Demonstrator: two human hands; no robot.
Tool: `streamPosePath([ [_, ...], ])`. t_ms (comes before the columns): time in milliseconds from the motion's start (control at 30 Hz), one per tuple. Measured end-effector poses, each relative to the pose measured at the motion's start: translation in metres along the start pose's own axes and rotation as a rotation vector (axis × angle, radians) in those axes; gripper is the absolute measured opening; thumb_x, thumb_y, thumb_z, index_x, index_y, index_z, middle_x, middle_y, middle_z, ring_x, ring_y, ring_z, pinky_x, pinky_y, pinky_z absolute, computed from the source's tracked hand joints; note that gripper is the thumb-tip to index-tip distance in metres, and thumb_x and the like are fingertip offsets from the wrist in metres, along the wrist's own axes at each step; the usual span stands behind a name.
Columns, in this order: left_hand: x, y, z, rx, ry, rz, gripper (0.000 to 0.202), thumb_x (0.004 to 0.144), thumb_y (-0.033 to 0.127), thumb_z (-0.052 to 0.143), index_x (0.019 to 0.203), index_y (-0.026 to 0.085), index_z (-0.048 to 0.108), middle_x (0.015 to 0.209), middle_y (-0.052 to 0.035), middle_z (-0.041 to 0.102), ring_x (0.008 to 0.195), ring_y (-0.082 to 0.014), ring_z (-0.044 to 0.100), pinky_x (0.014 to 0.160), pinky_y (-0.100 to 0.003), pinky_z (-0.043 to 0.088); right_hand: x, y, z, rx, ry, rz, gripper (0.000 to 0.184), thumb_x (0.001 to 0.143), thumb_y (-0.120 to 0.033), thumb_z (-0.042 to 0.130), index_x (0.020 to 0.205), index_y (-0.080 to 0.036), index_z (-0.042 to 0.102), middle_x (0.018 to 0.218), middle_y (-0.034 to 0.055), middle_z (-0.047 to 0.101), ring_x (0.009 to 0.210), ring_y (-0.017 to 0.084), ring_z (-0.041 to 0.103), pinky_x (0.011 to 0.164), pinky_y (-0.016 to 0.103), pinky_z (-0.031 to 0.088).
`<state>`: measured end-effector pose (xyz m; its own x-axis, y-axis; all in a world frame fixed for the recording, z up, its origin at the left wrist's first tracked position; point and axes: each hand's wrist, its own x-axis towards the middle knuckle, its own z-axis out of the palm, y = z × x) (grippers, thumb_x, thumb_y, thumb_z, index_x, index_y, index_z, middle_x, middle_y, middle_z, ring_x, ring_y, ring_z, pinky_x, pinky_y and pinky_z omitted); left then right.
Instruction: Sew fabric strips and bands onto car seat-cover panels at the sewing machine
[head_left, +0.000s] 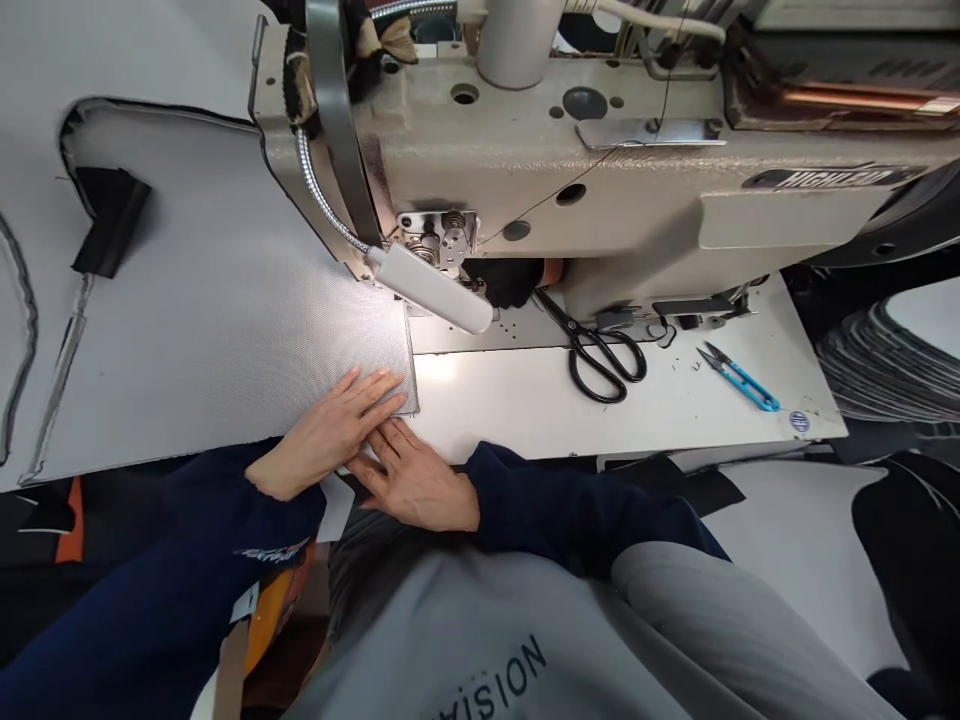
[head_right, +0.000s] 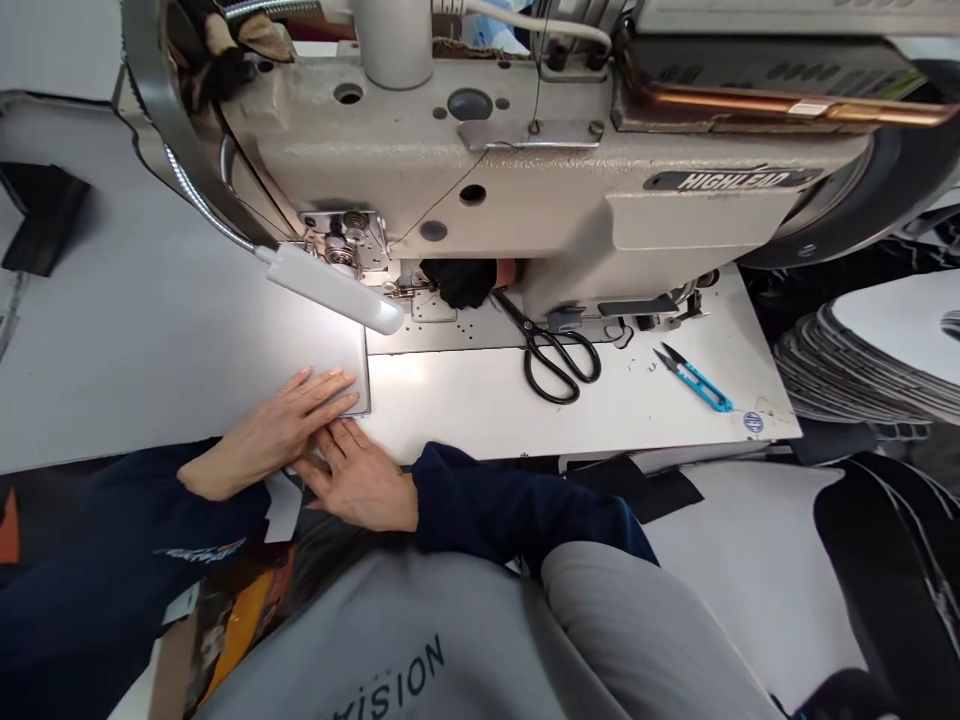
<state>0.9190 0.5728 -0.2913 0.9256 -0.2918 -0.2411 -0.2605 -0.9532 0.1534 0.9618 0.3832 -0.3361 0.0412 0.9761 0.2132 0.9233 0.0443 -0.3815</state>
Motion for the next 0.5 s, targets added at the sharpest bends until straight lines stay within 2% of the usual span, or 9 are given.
streamPosePath([
  [233, 0.0, -0.008, 0.005, 0.029, 0.08, 0.017, 0.062, 0.089, -0.003, 0.036, 0.143, 0.022, 0.056, 0.154, -0.0069, 0.047, 0.149, -0.0219, 0.034, 0.126, -0.046, 0.025, 0.005, 0.004, -0.003, -0.087, 0.07, -0.04, 0.067, 0.097, -0.052, 0.054, 0.147, -0.009, 0.042, 0.144, 0.035, 0.045, 0.139, 0.041, 0.045, 0.113, 0.061, 0.035],
  [500, 0.017, -0.026, -0.017, 0.015, 0.056, -0.017, 0.055, 0.09, -0.001, 0.04, 0.138, 0.02, 0.06, 0.153, -0.0082, 0.048, 0.146, -0.0218, 0.04, 0.125, -0.047, 0.029, 0.025, 0.02, -0.008, -0.124, 0.09, -0.018, 0.068, 0.099, -0.054, 0.047, 0.147, -0.005, 0.043, 0.143, 0.036, 0.046, 0.138, 0.041, 0.045, 0.112, 0.059, 0.037],
])
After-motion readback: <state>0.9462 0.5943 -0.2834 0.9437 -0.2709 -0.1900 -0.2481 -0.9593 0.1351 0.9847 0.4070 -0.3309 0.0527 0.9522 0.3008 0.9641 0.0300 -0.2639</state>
